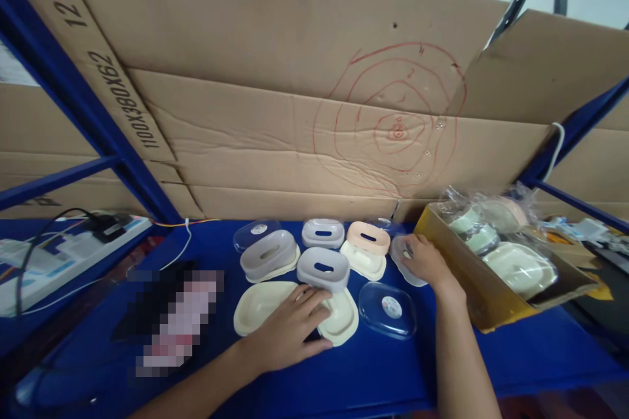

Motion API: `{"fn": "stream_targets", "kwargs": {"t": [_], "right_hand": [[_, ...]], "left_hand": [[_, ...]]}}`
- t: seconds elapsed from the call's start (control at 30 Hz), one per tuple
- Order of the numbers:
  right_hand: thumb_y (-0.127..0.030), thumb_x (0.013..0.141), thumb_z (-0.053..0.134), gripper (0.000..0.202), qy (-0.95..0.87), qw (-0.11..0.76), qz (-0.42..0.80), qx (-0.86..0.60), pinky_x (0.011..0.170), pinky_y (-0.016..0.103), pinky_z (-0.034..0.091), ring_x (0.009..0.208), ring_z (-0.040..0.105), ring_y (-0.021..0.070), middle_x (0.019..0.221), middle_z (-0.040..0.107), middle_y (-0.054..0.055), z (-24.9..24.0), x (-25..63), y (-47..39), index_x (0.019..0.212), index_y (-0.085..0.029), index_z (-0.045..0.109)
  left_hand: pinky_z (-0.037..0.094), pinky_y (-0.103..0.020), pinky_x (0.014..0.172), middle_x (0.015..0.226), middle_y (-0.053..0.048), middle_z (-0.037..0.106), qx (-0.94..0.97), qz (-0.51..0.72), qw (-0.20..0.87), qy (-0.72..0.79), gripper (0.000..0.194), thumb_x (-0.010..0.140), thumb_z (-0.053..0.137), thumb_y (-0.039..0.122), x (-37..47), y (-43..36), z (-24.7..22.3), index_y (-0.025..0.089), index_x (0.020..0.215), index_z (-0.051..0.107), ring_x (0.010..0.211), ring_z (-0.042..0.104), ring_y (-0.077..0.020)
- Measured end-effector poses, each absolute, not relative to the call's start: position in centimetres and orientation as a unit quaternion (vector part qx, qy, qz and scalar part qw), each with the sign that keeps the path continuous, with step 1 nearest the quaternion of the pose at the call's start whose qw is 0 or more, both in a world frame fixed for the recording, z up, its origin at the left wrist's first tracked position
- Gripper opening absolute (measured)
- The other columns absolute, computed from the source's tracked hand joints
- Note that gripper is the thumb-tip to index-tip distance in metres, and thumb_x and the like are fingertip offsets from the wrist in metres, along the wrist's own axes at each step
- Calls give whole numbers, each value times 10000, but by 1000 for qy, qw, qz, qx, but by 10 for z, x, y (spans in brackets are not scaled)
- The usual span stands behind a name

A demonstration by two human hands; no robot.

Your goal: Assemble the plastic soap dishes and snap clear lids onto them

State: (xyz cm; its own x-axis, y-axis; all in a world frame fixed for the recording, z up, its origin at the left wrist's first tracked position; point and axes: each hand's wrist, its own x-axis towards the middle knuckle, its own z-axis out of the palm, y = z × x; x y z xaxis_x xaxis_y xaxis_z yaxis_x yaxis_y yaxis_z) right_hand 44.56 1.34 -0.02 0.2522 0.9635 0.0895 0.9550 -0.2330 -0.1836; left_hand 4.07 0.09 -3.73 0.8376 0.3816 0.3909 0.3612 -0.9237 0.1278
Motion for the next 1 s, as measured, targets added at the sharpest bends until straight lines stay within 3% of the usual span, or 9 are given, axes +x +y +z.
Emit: {"fn": "stream_targets", "kwargs": {"t": [0.13,0.23,0.3,0.4,0.5,0.67,0.8,0.9,1.0], "right_hand": [[-428,978,624,434,-626,131,38,-768,1025,391,535,1264,676,289,1392,676,126,-6,439,20,1377,-259,615],[-535,847,774,664,-619,140,44,-772,987,462,569,1252,681,360,1433,643,172,-11,435,22,1414,-239,596],[-524,812,810,695,-628,148,52,-763,988,427,577,1208,708,341,1386,675,177,-12,434,21,1396,-211,602],[-532,966,639,542,-644,167,54,-745,989,344,578,1208,724,277,1362,721,124,-9,437,21,1415,-232,586],[-411,1061,449,428,-637,169,29,-751,996,381,576,1197,735,285,1331,751,109,-1,439,21,1422,-239,598],[-263,1040,405,429,-621,137,-41,-770,1080,507,495,1319,649,354,1413,693,172,9,424,22,1390,-216,648],[-442,992,609,335,-625,66,-18,-777,907,467,558,1060,756,353,1167,777,173,-5,396,19,1204,-217,738],[-321,860,764,385,-624,22,-10,-781,855,468,560,1064,757,400,1166,768,216,-19,379,19,1217,-180,737],[-190,889,671,424,-631,14,-13,-775,868,445,557,1086,761,375,1186,772,213,-22,377,19,1312,-184,703]], "left_hand": [[445,-467,1151,1401,-81,676,960,207,21,189,435,936,785,596,40,2,-39,223,1136,687,1276,630,-316],[441,-464,1155,1407,-82,674,960,207,17,188,436,945,773,600,40,2,-39,226,1153,688,1275,630,-313],[437,-465,1160,1403,-84,675,961,205,14,188,431,957,759,598,39,2,-38,224,1160,688,1276,629,-313],[428,-467,1171,1409,-86,669,962,198,13,187,422,971,742,594,38,1,-37,218,1155,690,1289,622,-312],[424,-463,1177,1419,-82,664,962,196,16,187,425,969,744,595,39,1,-37,217,1157,691,1295,617,-309],[423,-461,1178,1420,-77,666,962,196,15,191,439,947,772,597,39,0,-38,218,1153,691,1286,619,-308],[423,-455,1170,1414,-82,666,964,187,17,186,441,961,750,610,39,1,-36,213,1143,689,1285,622,-304],[415,-453,1177,1419,-89,662,965,184,15,187,440,974,730,617,38,1,-35,212,1139,689,1304,615,-304],[401,-458,1188,1433,-89,657,965,185,11,184,435,985,719,611,38,1,-36,215,1163,686,1317,611,-303]]}}
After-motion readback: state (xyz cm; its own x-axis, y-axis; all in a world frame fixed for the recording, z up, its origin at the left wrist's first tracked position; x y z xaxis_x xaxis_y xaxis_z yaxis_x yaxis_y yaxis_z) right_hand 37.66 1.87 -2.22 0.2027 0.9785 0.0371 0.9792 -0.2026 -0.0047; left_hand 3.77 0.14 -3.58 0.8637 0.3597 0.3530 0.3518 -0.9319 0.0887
